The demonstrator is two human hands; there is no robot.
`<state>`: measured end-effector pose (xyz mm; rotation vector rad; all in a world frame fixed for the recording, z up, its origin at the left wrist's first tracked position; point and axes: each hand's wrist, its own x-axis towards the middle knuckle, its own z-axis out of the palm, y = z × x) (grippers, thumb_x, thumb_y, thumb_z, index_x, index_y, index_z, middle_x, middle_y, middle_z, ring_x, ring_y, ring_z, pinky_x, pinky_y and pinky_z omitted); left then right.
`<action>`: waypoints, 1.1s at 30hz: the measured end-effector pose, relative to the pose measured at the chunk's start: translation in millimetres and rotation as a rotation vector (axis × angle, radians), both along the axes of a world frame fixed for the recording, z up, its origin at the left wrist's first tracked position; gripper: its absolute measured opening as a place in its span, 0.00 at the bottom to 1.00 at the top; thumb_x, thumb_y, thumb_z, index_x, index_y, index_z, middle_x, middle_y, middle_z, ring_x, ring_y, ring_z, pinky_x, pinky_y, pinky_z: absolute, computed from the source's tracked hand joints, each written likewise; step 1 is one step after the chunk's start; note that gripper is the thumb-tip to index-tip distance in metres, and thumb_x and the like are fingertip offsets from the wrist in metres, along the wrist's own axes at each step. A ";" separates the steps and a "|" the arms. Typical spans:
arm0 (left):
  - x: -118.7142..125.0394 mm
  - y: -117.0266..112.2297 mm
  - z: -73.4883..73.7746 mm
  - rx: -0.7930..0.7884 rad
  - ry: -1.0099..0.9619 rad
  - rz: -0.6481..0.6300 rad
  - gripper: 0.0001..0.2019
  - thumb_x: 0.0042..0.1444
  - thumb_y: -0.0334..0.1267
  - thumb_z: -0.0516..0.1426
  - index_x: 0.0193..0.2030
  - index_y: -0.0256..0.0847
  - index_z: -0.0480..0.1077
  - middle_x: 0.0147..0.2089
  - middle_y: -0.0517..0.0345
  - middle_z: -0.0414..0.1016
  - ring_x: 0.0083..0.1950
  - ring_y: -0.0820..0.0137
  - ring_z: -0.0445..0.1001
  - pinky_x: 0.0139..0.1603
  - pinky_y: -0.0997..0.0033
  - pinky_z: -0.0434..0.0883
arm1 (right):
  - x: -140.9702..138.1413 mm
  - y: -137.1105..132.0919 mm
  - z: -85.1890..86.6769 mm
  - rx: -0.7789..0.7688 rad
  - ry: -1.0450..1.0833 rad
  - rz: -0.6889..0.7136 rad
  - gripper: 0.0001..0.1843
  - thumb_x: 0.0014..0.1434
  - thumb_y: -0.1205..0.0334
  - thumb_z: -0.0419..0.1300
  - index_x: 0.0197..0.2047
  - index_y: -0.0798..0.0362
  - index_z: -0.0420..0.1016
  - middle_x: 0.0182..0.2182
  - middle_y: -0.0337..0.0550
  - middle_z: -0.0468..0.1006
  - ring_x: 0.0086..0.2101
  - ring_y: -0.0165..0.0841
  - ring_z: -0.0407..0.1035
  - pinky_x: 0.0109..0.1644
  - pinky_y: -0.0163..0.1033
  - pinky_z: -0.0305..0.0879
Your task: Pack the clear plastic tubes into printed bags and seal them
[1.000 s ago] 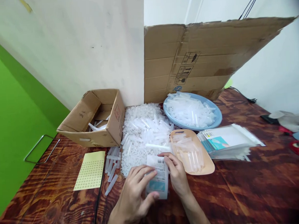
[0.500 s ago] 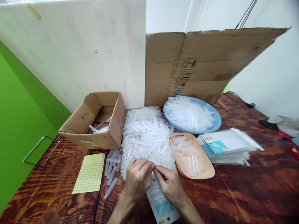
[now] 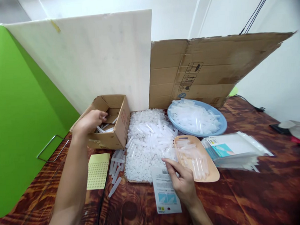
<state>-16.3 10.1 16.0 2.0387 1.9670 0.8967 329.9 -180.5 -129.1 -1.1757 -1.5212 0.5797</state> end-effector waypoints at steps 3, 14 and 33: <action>0.8 -3.5 -8.6 0.146 0.020 -0.054 0.07 0.57 0.35 0.61 0.40 0.42 0.81 0.44 0.51 0.84 0.46 0.58 0.81 0.53 0.58 0.75 | 1.6 0.6 2.5 -0.039 0.026 -0.046 0.11 0.68 0.61 0.59 0.48 0.47 0.83 0.42 0.44 0.85 0.42 0.42 0.80 0.45 0.43 0.76; 131.1 -175.7 -93.4 0.031 -0.412 -0.424 0.20 0.66 0.46 0.58 0.62 0.45 0.71 0.58 0.45 0.78 0.58 0.55 0.77 0.54 0.57 0.77 | -22.6 1.5 7.4 -0.094 0.015 -0.371 0.19 0.71 0.52 0.54 0.55 0.52 0.79 0.44 0.52 0.85 0.42 0.46 0.80 0.45 0.45 0.75; 145.4 -167.5 -149.9 0.309 -0.630 -0.140 0.05 0.61 0.39 0.64 0.43 0.45 0.76 0.44 0.54 0.78 0.50 0.61 0.77 0.54 0.58 0.73 | -21.0 22.7 4.7 -0.212 0.382 0.110 0.07 0.63 0.56 0.66 0.38 0.51 0.81 0.31 0.43 0.81 0.30 0.36 0.75 0.35 0.39 0.73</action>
